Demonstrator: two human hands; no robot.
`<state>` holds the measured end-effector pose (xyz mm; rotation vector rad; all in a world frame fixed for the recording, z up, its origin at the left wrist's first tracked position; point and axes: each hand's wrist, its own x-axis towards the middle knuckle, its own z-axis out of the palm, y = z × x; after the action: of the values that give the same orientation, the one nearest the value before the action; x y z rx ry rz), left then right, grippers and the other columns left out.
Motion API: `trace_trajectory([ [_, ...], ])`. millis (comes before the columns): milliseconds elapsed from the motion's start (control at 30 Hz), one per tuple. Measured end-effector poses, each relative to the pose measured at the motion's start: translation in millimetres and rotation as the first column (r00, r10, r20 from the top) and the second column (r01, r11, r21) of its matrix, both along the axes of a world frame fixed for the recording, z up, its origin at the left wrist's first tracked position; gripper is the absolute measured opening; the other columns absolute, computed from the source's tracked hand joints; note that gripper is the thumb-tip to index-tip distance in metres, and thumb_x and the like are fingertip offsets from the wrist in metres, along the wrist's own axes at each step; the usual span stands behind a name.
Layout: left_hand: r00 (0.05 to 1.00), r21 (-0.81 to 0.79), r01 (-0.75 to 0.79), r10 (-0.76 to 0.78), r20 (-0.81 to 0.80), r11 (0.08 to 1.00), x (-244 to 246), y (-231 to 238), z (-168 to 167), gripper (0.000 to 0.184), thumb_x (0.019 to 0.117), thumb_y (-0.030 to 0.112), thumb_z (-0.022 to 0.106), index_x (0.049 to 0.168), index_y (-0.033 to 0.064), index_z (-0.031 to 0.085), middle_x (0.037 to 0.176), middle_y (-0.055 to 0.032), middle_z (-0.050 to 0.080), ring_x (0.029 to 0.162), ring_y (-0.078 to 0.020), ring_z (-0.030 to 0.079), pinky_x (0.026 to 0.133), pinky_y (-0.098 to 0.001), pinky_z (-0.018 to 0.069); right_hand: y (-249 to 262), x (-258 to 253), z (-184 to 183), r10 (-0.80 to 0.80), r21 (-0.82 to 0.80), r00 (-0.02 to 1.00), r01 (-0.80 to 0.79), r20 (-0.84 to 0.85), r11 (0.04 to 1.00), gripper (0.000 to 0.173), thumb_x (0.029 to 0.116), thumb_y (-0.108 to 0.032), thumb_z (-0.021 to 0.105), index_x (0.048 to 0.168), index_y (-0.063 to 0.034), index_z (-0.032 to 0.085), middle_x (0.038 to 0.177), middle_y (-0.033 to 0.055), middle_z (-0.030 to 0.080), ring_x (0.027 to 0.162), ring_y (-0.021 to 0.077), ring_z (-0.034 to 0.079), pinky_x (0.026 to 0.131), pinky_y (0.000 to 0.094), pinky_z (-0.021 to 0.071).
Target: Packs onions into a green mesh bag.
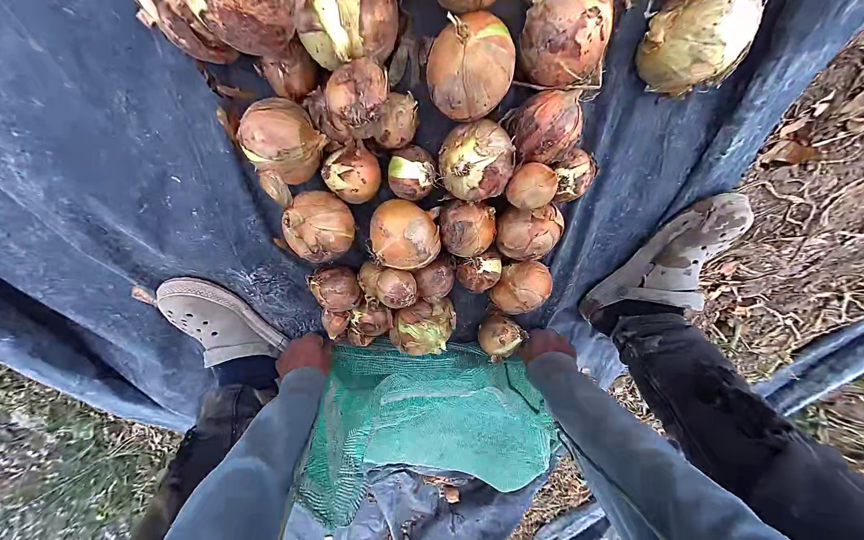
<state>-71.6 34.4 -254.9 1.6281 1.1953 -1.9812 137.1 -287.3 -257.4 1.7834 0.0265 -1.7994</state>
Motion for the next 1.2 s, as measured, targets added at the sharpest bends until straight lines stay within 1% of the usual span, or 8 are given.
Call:
trace_trajectory([
  [267, 0.981, 0.078, 0.081, -0.093, 0.172, 0.994, 42.5, 29.5, 8.6, 0.031, 0.1058, 0.023, 0.053, 0.122, 0.0008, 0.069, 0.124, -0.0279, 0.067, 0.12, -0.0454, 0.064, 0.098, -0.0646, 0.0497, 43.3, 72.1, 0.4, 0.015, 0.063, 0.972, -0.03, 0.233, 0.998, 0.042, 0.0952, -0.036, 0.07, 0.106, 0.0046, 0.071, 0.117, 0.0279, 0.07, 0.114, 0.0451, 0.067, 0.091, 0.0638, 0.0526],
  [500, 0.925, 0.167, 0.013, -0.075, 0.372, 0.986, 103.2, 80.4, 3.0, 0.026, 0.0998, 0.018, 0.065, 0.112, -0.0048, 0.07, 0.116, -0.0332, 0.067, 0.114, -0.0534, 0.063, 0.092, -0.0715, 0.0483, 76.9, 164.1, 15.9, 0.152, 0.314, 0.961, -0.221, 0.23, 0.923, 0.029, 0.1021, -0.028, 0.061, 0.1, -0.0027, 0.075, 0.108, 0.0261, 0.072, 0.108, 0.0476, 0.068, 0.084, 0.068, 0.0521],
  [700, 0.833, 0.233, -0.098, -0.049, 0.551, 0.968, 154.7, 123.8, 16.2, 0.027, 0.1013, 0.017, 0.063, 0.106, -0.0088, 0.07, 0.111, -0.0384, 0.066, 0.111, -0.0589, 0.062, 0.088, -0.0768, 0.0461, 149.9, 269.8, 14.0, 0.241, 0.414, 0.892, -0.399, 0.384, 0.818, 0.029, 0.102, -0.023, 0.059, 0.097, 0.0008, 0.073, 0.107, 0.0293, 0.07, 0.109, 0.05, 0.066, 0.082, 0.0697, 0.0507],
  [833, 0.795, 0.297, 0.064, -0.228, 0.562, 0.953, 213.2, 189.8, 24.1, 0.025, 0.1034, 0.016, 0.059, 0.102, -0.0073, 0.069, 0.109, -0.0373, 0.066, 0.107, -0.0586, 0.063, 0.082, -0.0777, 0.047, 216.7, 315.2, 21.5, 0.228, 0.477, 0.838, -0.482, 0.495, 0.735, 0.03, 0.101, -0.022, 0.058, 0.093, 0.0037, 0.072, 0.106, 0.0326, 0.069, 0.107, 0.0536, 0.066, 0.08, 0.0733, 0.049],
  [933, 0.809, 0.382, -0.062, -0.178, 0.56, 0.922, 235.3, 216.6, 15.6, 0.029, 0.1038, 0.017, 0.057, 0.106, -0.0107, 0.065, 0.113, -0.0412, 0.063, 0.109, -0.0623, 0.06, 0.082, -0.0803, 0.0461, 247.4, 330.3, 26.4, 0.088, 0.501, 0.859, -0.374, 0.504, 0.781, 0.026, 0.0961, -0.019, 0.065, 0.099, 0.0066, 0.069, 0.11, 0.0341, 0.067, 0.109, 0.054, 0.064, 0.086, 0.0739, 0.0495],
  [1000, 0.778, 0.373, -0.213, -0.075, 0.624, 0.903, 241.0, 233.1, 7.8, 0.034, 0.1046, 0.022, 0.057, 0.11, -0.0101, 0.065, 0.115, -0.0411, 0.062, 0.112, -0.0622, 0.059, 0.085, -0.0815, 0.0445, 248.0, 335.2, 31.4, -0.235, 0.649, 0.847, -0.158, 0.476, 0.744, 0.032, 0.0922, -0.01, 0.064, 0.119, 0.0062, 0.062, 0.112, 0.0305, 0.068, 0.106, 0.0484, 0.067, 0.086, 0.0692, 0.0525],
  [1100, 0.433, 0.197, -0.656, 0.149, 0.889, 0.729, 242.6, 262.3, -3.4, 0.038, 0.1035, 0.02, 0.051, 0.128, -0.0075, 0.061, 0.125, -0.0333, 0.063, 0.117, -0.0478, 0.063, 0.096, -0.0696, 0.0488, 261.0, 349.4, 46.8, -0.781, 0.838, 0.607, 0.343, 0.147, 0.424, 0.062, 0.1021, -0.018, 0.047, 0.16, -0.0192, 0.026, 0.132, 0.0194, 0.062, 0.105, 0.0334, 0.068, 0.082, 0.0531, 0.0583],
  [1200, -0.117, -0.26, -0.885, 0.357, 0.927, 0.387, 261.9, 287.5, -15.2, 0.051, 0.105, 0.043, 0.047, 0.149, 0.0157, 0.047, 0.14, -0.0118, 0.058, 0.124, -0.0272, 0.061, 0.096, -0.0547, 0.0539, 282.4, 360.8, 44.5, -0.887, 0.835, 0.453, 0.452, 0.088, 0.314, 0.061, 0.1057, -0.054, 0.039, 0.16, -0.0279, 0.029, 0.138, 0.0194, 0.058, 0.105, 0.0395, 0.066, 0.078, 0.0595, 0.0564],
])
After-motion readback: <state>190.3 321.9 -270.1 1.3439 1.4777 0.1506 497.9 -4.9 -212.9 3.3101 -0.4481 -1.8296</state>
